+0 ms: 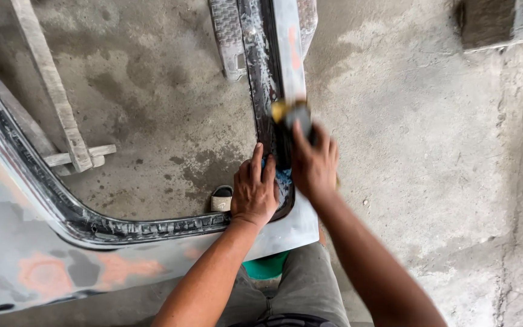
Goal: The person sands the edge of a silver car door using a sanding block and a blue cloth. They repeatedly dip the cloth into a green bucket of water to wipe the surface while sanding.
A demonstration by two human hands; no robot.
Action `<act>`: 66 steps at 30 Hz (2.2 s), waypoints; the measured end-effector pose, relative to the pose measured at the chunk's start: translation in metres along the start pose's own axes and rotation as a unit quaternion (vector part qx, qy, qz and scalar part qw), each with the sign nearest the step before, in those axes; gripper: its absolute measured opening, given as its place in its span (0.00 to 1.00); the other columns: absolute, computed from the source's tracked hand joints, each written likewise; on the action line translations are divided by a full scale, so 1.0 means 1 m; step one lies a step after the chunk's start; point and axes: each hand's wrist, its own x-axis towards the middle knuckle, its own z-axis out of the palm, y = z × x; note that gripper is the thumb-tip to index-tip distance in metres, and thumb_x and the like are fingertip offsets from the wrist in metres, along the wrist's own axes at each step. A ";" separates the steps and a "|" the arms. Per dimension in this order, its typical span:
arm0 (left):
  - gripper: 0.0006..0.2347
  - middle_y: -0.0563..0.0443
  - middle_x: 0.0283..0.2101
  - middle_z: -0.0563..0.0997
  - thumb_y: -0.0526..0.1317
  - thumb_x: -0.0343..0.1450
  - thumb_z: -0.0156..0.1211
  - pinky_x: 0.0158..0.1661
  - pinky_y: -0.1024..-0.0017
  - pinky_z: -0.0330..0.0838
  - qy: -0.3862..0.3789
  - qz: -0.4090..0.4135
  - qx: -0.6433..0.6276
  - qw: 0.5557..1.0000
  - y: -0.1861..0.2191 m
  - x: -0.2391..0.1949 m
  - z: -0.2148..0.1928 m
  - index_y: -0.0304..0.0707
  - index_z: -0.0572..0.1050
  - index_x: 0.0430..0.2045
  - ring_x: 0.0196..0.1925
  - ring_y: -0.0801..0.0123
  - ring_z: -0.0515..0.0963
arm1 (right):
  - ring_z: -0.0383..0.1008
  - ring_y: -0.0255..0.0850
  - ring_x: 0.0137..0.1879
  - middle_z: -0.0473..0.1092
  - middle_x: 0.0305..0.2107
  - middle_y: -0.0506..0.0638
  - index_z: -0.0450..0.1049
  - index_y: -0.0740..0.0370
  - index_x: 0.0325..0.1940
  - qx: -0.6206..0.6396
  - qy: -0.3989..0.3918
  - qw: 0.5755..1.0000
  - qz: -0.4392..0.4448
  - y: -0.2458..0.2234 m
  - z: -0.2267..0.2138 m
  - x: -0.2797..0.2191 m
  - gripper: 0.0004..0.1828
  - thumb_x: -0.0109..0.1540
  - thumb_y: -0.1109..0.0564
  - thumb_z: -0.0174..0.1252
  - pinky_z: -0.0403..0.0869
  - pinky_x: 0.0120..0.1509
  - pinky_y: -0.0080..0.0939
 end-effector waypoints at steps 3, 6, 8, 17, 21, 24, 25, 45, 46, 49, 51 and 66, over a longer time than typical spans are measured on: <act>0.23 0.38 0.74 0.55 0.39 0.70 0.61 0.62 0.51 0.63 0.010 0.005 -0.004 1.000 0.000 -0.002 -0.001 0.38 0.67 0.62 0.65 0.46 0.66 | 0.60 0.65 0.65 0.55 0.66 0.67 0.63 0.43 0.75 -0.011 0.003 1.000 0.005 -0.011 -0.009 0.092 0.29 0.68 0.51 0.57 0.67 0.63 0.63; 0.24 0.35 0.72 0.55 0.39 0.69 0.61 0.61 0.50 0.63 0.015 0.018 0.024 0.999 0.001 0.000 -0.005 0.37 0.67 0.61 0.64 0.44 0.66 | 0.63 0.62 0.63 0.58 0.68 0.62 0.62 0.39 0.75 0.009 0.031 0.999 -0.030 -0.005 -0.016 0.101 0.31 0.67 0.53 0.57 0.68 0.62 0.61; 0.24 0.36 0.73 0.55 0.39 0.69 0.61 0.61 0.51 0.63 0.000 0.006 0.020 1.000 -0.001 0.002 -0.008 0.36 0.67 0.62 0.63 0.45 0.66 | 0.64 0.60 0.64 0.59 0.68 0.61 0.62 0.39 0.76 0.024 0.049 0.998 -0.037 -0.002 -0.011 0.063 0.31 0.68 0.54 0.57 0.68 0.65 0.60; 0.24 0.36 0.74 0.55 0.39 0.70 0.60 0.61 0.52 0.63 0.025 0.017 -0.002 1.000 -0.002 -0.001 0.000 0.34 0.68 0.63 0.64 0.45 0.67 | 0.62 0.64 0.64 0.58 0.67 0.67 0.64 0.42 0.72 0.036 -0.020 0.999 0.014 0.022 0.010 -0.112 0.31 0.64 0.51 0.59 0.67 0.66 0.65; 0.24 0.37 0.73 0.55 0.38 0.68 0.61 0.63 0.51 0.63 0.008 0.005 0.001 1.000 0.002 0.002 -0.006 0.35 0.68 0.61 0.65 0.45 0.67 | 0.62 0.62 0.67 0.58 0.69 0.67 0.59 0.41 0.77 0.026 0.003 1.000 0.013 0.015 0.008 0.043 0.31 0.69 0.51 0.55 0.68 0.67 0.65; 0.23 0.36 0.72 0.55 0.38 0.69 0.61 0.63 0.51 0.62 0.018 0.020 0.014 1.000 0.000 0.000 -0.007 0.36 0.68 0.60 0.65 0.44 0.66 | 0.61 0.63 0.64 0.56 0.68 0.67 0.61 0.41 0.76 0.022 -0.002 1.000 -0.021 0.009 -0.007 0.124 0.29 0.70 0.50 0.54 0.68 0.64 0.63; 0.23 0.36 0.72 0.55 0.38 0.69 0.61 0.63 0.51 0.62 0.020 0.018 0.015 1.000 -0.001 0.002 -0.005 0.36 0.68 0.60 0.65 0.44 0.66 | 0.61 0.63 0.64 0.56 0.68 0.67 0.61 0.41 0.76 0.023 -0.002 0.999 -0.024 0.008 -0.012 0.122 0.29 0.70 0.50 0.54 0.68 0.64 0.63; 0.24 0.35 0.72 0.56 0.39 0.68 0.59 0.63 0.51 0.62 0.013 0.013 0.006 1.000 0.002 -0.004 -0.007 0.36 0.67 0.60 0.67 0.43 0.65 | 0.65 0.62 0.61 0.58 0.66 0.68 0.61 0.40 0.76 -0.023 0.016 0.999 -0.032 0.008 -0.006 0.129 0.30 0.69 0.52 0.55 0.72 0.58 0.59; 0.24 0.35 0.72 0.56 0.39 0.68 0.59 0.63 0.51 0.62 0.014 0.012 0.007 1.000 0.002 -0.001 -0.008 0.36 0.67 0.60 0.67 0.43 0.65 | 0.65 0.62 0.61 0.58 0.66 0.68 0.61 0.40 0.76 -0.022 0.017 0.999 -0.033 0.011 -0.002 0.111 0.30 0.69 0.52 0.55 0.72 0.58 0.59; 0.23 0.36 0.74 0.56 0.39 0.71 0.59 0.64 0.52 0.63 -0.001 0.005 -0.019 1.000 0.001 0.000 -0.007 0.35 0.66 0.62 0.67 0.43 0.66 | 0.65 0.59 0.65 0.59 0.69 0.65 0.61 0.40 0.78 -0.002 0.044 0.998 -0.035 0.018 -0.002 0.029 0.31 0.70 0.53 0.57 0.72 0.65 0.59; 0.25 0.35 0.73 0.55 0.39 0.70 0.59 0.63 0.51 0.63 0.020 0.019 -0.015 1.000 -0.002 -0.002 -0.004 0.33 0.66 0.63 0.67 0.43 0.65 | 0.63 0.64 0.64 0.59 0.66 0.67 0.66 0.42 0.72 0.014 -0.029 0.999 0.008 0.011 -0.015 -0.052 0.31 0.64 0.50 0.61 0.69 0.61 0.65; 0.24 0.35 0.73 0.56 0.38 0.69 0.60 0.64 0.51 0.63 0.019 0.011 -0.017 1.000 0.000 -0.002 -0.004 0.35 0.66 0.62 0.66 0.44 0.66 | 0.64 0.60 0.66 0.58 0.69 0.64 0.61 0.39 0.78 -0.005 0.077 0.996 -0.042 0.030 0.009 0.116 0.34 0.68 0.58 0.59 0.71 0.65 0.60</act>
